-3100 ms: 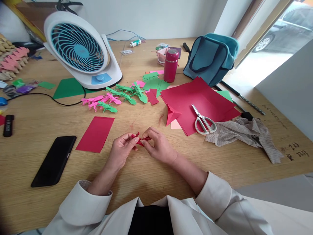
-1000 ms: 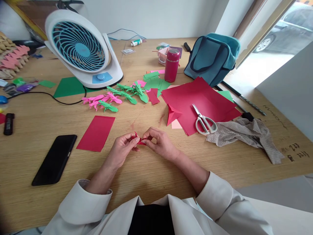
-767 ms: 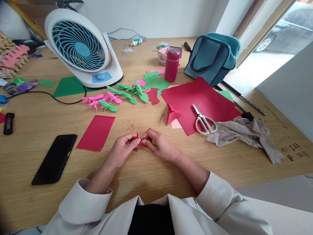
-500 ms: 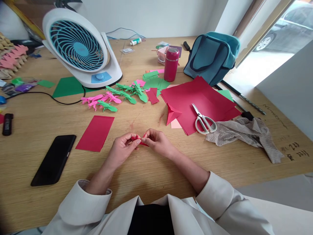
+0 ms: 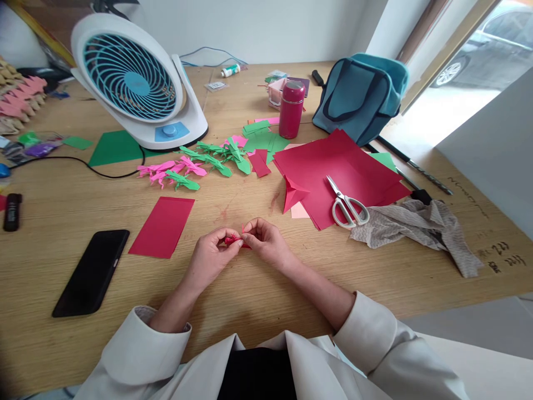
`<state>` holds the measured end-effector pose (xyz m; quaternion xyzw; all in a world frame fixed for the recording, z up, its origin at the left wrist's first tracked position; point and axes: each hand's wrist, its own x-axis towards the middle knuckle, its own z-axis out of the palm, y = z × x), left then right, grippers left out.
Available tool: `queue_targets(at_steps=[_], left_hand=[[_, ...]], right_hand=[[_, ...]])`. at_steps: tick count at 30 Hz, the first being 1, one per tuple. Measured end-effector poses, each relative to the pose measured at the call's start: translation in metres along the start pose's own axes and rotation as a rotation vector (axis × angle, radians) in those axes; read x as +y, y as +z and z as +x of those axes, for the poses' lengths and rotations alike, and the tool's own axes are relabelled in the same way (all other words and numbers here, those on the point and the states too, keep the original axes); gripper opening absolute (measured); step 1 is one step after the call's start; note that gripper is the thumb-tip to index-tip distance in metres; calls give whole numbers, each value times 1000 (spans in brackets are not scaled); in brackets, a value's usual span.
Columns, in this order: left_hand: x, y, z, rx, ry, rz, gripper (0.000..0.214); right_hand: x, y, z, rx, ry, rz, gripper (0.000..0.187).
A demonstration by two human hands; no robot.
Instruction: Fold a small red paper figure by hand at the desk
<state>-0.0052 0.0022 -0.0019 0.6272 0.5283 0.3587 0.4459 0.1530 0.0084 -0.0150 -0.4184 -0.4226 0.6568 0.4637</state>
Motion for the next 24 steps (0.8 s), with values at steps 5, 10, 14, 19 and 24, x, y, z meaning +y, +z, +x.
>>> queue_targets(at_steps=[5, 10, 14, 19, 24], left_hand=[[2, -3, 1, 6, -11, 5, 13], [-1, -4, 2, 13, 2, -9, 10], [-3, -4, 2, 8, -18, -99, 14], [0, -6, 3, -39, -65, -209, 22], [2, -7, 3, -14, -5, -111, 21]], right_hand=[[-4, -1, -3, -58, 3, -1, 39], [-7, -3, -4, -81, 11, -111, 40], [-8, -5, -3, -64, 5, -188, 41], [-7, -6, -2, -60, -8, -210, 41], [-5, -8, -1, -78, -19, -242, 41]])
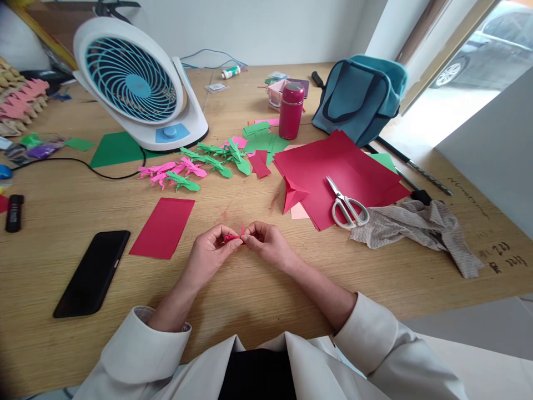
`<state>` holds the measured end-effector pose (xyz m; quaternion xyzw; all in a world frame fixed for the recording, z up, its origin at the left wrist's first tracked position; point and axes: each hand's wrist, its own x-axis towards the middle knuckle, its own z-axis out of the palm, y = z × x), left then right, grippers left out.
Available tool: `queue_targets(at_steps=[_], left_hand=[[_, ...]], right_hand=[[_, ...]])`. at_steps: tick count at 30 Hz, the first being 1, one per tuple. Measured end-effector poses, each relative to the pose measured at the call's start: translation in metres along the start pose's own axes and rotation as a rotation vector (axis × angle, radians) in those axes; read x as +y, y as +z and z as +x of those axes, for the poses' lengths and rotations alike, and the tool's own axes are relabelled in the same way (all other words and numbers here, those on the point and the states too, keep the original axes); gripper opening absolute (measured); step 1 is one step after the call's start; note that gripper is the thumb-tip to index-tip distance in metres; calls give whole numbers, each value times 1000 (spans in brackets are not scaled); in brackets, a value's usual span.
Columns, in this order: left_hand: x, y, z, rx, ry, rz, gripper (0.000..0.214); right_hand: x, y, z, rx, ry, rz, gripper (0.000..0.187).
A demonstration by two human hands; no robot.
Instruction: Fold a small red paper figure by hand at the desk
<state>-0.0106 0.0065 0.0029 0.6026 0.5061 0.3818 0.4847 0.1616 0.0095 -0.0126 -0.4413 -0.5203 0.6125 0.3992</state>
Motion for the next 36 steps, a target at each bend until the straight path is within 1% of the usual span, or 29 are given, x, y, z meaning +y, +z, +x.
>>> queue_targets(at_steps=[4, 8, 10, 14, 18, 20, 24, 30, 36], left_hand=[[0, 0, -1, -17, 6, 16, 21], [0, 2, -1, -7, 7, -25, 20], [0, 3, 0, -2, -8, -86, 21], [1, 3, 2, 2, -48, -253, 25], [3, 3, 3, 7, -84, -323, 22], [3, 2, 4, 24, -82, -330, 20], [0, 2, 4, 57, -63, -303, 18], [-1, 3, 4, 15, -32, -213, 16], [-2, 1, 5, 13, -15, -268, 21]], right_hand=[[-2, -1, -2, 0, -27, -91, 37], [-2, 0, -4, 15, -76, -147, 35], [-1, 1, -3, 36, -73, -115, 37], [2, 3, -1, 82, -42, 28, 44], [3, 4, -1, 102, -28, 80, 47], [3, 4, -1, 97, -18, 76, 47], [0, 4, -1, 45, 1, 92, 46], [-5, 4, -2, -10, 25, 151, 46], [-2, 0, -1, -23, 56, 151, 45]])
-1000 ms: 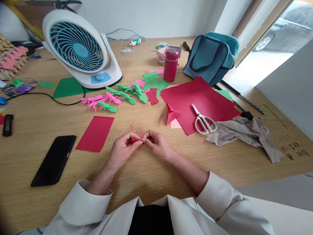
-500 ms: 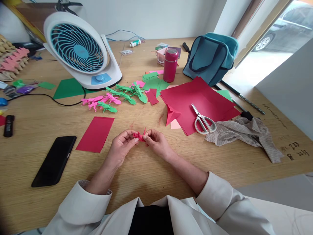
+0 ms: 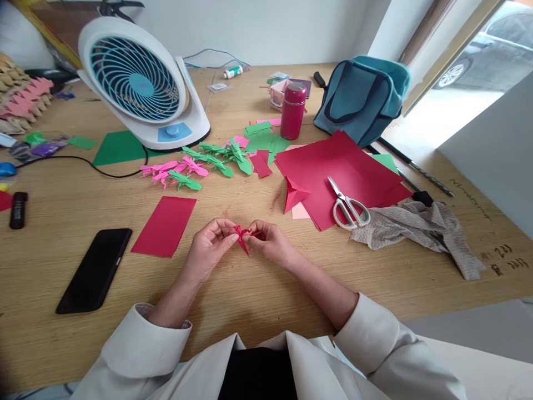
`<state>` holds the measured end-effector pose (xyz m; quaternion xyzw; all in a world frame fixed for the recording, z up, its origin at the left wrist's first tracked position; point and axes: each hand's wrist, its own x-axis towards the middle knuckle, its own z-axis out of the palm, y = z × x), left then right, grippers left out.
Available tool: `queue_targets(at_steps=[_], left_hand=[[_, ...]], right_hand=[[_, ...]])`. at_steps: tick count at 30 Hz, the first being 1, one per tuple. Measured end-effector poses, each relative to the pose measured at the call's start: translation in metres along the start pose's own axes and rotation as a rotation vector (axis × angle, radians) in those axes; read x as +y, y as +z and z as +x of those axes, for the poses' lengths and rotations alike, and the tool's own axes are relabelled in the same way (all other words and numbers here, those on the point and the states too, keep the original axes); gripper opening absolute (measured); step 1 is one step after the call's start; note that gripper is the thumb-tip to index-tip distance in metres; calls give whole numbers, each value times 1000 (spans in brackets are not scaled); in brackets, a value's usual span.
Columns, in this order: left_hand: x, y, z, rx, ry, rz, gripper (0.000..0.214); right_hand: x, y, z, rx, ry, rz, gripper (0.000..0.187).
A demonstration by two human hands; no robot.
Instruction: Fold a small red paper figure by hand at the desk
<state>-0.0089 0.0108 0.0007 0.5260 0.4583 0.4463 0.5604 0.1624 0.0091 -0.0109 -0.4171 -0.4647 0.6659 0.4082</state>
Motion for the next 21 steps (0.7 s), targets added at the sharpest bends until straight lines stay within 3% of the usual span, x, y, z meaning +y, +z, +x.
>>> queue_targets(at_steps=[13, 21], left_hand=[[-5, -5, -1, -96, 123, 126, 12], [-2, -7, -2, -54, 145, 272, 17]], right_hand=[[-6, 1, -1, -28, 38, -27, 33], [-7, -1, -2, 12, 39, -214, 28]])
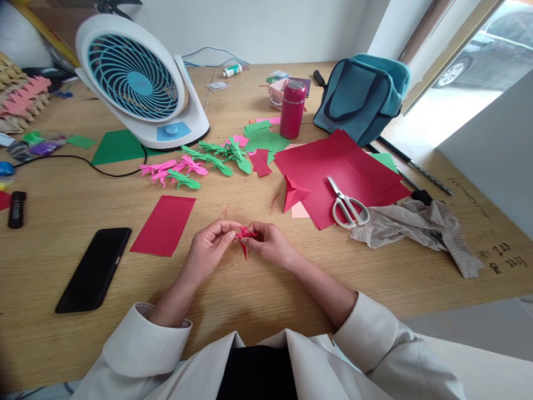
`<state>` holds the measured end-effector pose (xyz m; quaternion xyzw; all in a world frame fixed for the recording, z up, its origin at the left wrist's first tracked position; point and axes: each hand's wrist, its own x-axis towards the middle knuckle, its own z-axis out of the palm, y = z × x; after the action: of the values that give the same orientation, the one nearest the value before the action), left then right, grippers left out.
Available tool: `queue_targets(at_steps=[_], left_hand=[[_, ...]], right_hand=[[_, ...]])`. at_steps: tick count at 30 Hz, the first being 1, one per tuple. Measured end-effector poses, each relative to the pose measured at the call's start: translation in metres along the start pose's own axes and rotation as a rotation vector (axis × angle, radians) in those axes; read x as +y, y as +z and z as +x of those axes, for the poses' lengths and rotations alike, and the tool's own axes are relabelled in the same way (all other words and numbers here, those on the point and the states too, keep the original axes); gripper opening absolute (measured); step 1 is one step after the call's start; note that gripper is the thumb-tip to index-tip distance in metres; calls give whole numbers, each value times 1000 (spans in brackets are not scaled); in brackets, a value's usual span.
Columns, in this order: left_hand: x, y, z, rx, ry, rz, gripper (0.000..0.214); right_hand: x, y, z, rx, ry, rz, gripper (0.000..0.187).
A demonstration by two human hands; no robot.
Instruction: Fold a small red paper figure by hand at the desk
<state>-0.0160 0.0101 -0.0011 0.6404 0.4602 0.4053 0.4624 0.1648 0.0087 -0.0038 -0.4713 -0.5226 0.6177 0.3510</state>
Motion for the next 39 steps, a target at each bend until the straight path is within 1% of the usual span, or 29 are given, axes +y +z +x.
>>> queue_targets(at_steps=[3, 7, 12, 16, 19, 22, 23, 25, 27, 29, 32, 39], left_hand=[[4, 1, 0, 5, -7, -16, 19], [4, 2, 1, 32, -12, 61, 14], [4, 2, 1, 30, 7, 156, 15], [5, 2, 0, 28, 41, 168, 16], [5, 2, -2, 81, 118, 176, 14], [4, 3, -3, 146, 277, 304, 12], [4, 4, -3, 141, 341, 366, 12], [4, 5, -3, 93, 452, 497, 14], [4, 6, -4, 47, 527, 604, 14], [4, 6, -4, 43, 569, 682, 12], [6, 5, -6, 47, 594, 746, 9], [11, 3, -6, 15, 649, 792, 11]], right_hand=[[-1, 0, 0, 5, -9, 6, 28], [-1, 2, 0, 15, -23, 26, 30], [0, 2, 0, -29, -6, 15, 29], [-2, 2, -1, -12, 15, 49, 30], [-4, 1, 0, 35, 25, 197, 33], [-5, -2, 1, 73, 75, 419, 36], [-5, -3, 1, 73, 99, 483, 36], [-4, -3, 1, 54, 140, 577, 34], [-3, -3, 1, 28, 160, 625, 32], [-3, -1, 0, 8, 169, 642, 30], [-2, 1, -2, -6, 180, 636, 29], [-4, 2, -2, -22, 177, 627, 31]])
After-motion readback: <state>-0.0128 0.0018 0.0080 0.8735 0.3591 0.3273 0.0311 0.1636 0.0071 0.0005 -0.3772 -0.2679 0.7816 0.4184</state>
